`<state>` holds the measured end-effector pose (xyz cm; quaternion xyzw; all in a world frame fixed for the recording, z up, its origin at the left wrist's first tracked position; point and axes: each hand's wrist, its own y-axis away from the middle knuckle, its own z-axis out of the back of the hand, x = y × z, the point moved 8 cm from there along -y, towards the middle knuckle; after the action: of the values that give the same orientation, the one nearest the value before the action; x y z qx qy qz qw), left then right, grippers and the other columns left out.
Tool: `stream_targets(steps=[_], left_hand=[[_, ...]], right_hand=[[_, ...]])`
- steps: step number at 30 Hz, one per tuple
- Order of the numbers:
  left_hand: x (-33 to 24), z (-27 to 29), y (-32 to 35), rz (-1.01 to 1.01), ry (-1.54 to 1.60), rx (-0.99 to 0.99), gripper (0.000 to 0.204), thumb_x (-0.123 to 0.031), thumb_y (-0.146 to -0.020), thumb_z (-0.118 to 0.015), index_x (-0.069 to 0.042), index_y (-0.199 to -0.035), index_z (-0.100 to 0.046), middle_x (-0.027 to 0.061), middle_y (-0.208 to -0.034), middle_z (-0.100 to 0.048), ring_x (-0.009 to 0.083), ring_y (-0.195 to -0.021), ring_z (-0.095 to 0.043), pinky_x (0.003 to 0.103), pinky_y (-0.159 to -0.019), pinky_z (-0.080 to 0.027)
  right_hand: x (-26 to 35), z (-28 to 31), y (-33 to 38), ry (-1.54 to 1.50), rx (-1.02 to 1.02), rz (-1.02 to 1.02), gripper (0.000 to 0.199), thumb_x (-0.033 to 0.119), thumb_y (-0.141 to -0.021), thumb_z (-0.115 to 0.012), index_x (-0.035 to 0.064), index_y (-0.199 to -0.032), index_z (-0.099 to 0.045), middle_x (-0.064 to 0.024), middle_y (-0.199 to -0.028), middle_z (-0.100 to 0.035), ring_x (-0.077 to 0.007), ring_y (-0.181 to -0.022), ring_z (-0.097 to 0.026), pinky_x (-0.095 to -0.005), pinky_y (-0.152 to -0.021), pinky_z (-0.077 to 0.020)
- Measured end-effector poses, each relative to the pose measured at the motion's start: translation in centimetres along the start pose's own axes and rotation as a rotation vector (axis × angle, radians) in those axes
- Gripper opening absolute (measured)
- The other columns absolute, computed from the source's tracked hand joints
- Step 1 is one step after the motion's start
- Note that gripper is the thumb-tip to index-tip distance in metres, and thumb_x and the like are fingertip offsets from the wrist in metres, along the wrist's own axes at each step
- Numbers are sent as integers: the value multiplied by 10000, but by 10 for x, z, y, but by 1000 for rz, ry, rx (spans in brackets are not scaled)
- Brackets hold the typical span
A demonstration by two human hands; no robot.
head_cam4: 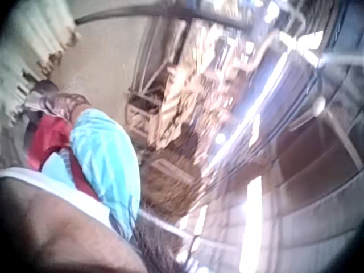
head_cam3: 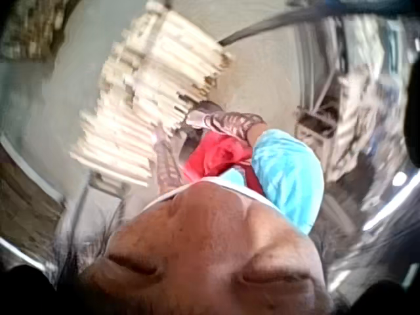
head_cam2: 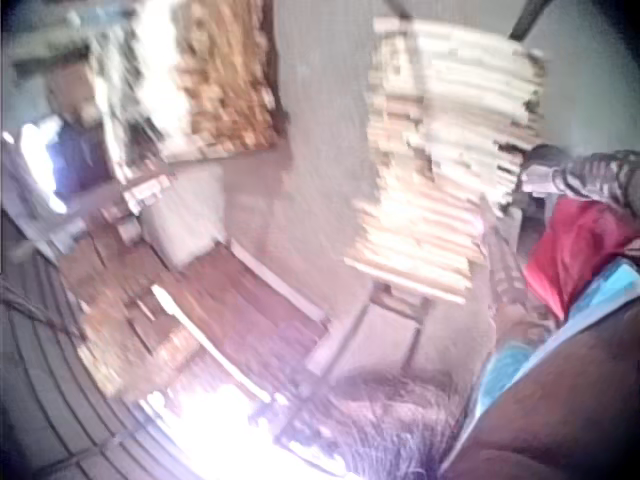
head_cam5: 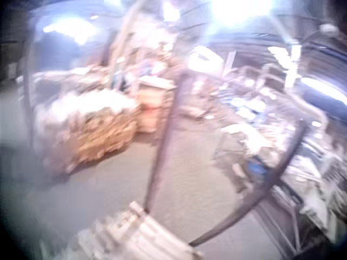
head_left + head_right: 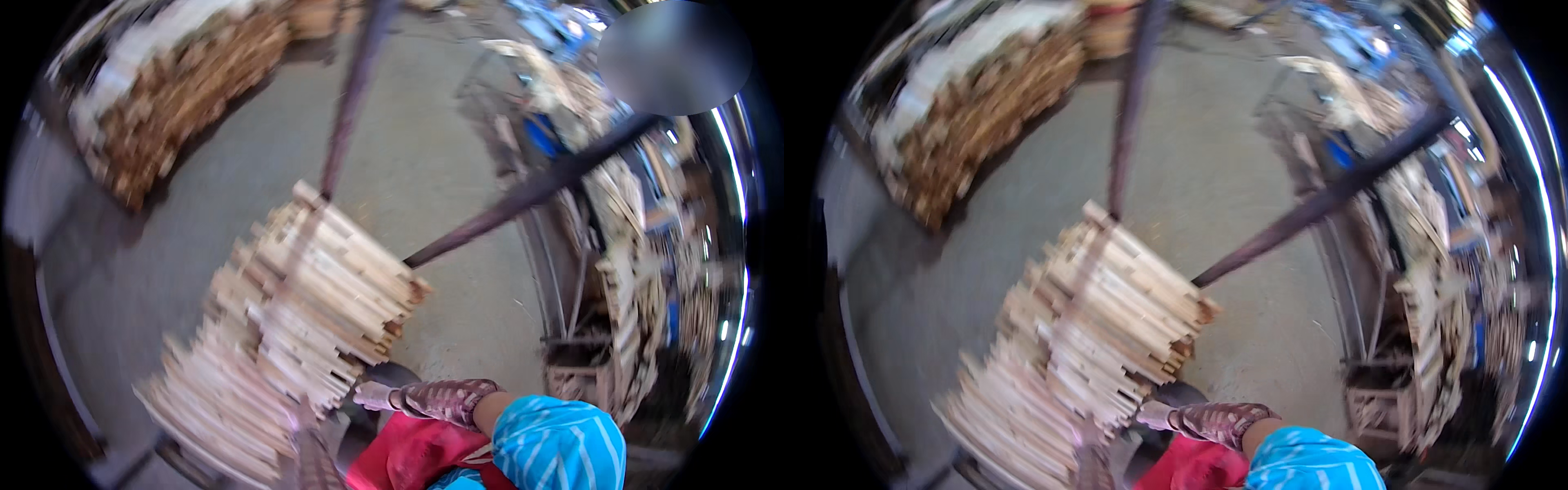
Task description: The person sorts through a large pile of wooden planks on a workbench, picking up pieces and stacking them into organized piles. They repeatedly move between the disorganized pile and a nearby rack to deposit sorted wood.
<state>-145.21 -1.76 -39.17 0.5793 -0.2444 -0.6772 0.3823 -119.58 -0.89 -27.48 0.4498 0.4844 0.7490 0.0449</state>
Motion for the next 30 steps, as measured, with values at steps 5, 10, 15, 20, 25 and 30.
stream_targets(steps=[5, 10, 15, 20, 25, 30], left_hand=[[-45, -55, 133, 54, 67, 440, 155, -183, -808, -668, -90, -848, -551, 33, -674, -520, 155, -533, -531, 305, -428, -410], [-75, -74, 201, 14, -202, 614, 163, -154, -848, -623, -96, -975, -539, 32, -705, -518, 145, -517, -494, 301, -414, -418], [-157, -88, 270, 90, -234, 506, 124, -184, -908, -606, -112, -986, -541, 35, -713, -506, 149, -513, -507, 319, -444, -472], [-195, -118, 260, 119, -207, 668, 131, -198, -941, -582, -132, -867, -497, 19, -695, -477, 160, -545, -497, 326, -455, -431], [-217, -219, 262, 240, -119, 939, 196, -261, -963, -570, -149, -824, -488, 7, -684, -471, 145, -569, -480, 317, -486, -390], [-299, -402, 362, 23, -435, 843, 192, -254, -989, -552, -154, -835, -494, -30, -662, -431, 112, -574, -441, 288, -504, -371]], right_hand=[[-25, 80, 92, 72, -317, -133, 297, 188, -873, -567, 19, -1102, -649, -185, -980, -661, -321, -935, -658, -450, -814, -504], [-65, 104, 212, 671, -456, -174, 211, 184, -826, -601, 97, -920, -769, -194, -1009, -721, -336, -950, -713, -470, -821, -563], [-183, 71, 296, 56, -563, -397, 349, 319, -827, -576, 75, -992, -764, -236, -992, -719, -399, -935, -701, -486, -851, -548], [-203, 95, 366, -56, -623, -405, 419, 374, -828, -573, 67, -1045, -760, -255, -1064, -706, -410, -1008, -682, -470, -885, -536], [-254, 181, 409, -90, -685, -401, 366, 324, -829, -590, 89, -1050, -763, -234, -1136, -696, -397, -1062, -675, -469, -941, -530], [-283, 298, 470, -15, -832, -319, 348, 261, -811, -618, 54, -1065, -733, -223, -1226, -664, -398, -1203, -608, -455, -1017, -505]])
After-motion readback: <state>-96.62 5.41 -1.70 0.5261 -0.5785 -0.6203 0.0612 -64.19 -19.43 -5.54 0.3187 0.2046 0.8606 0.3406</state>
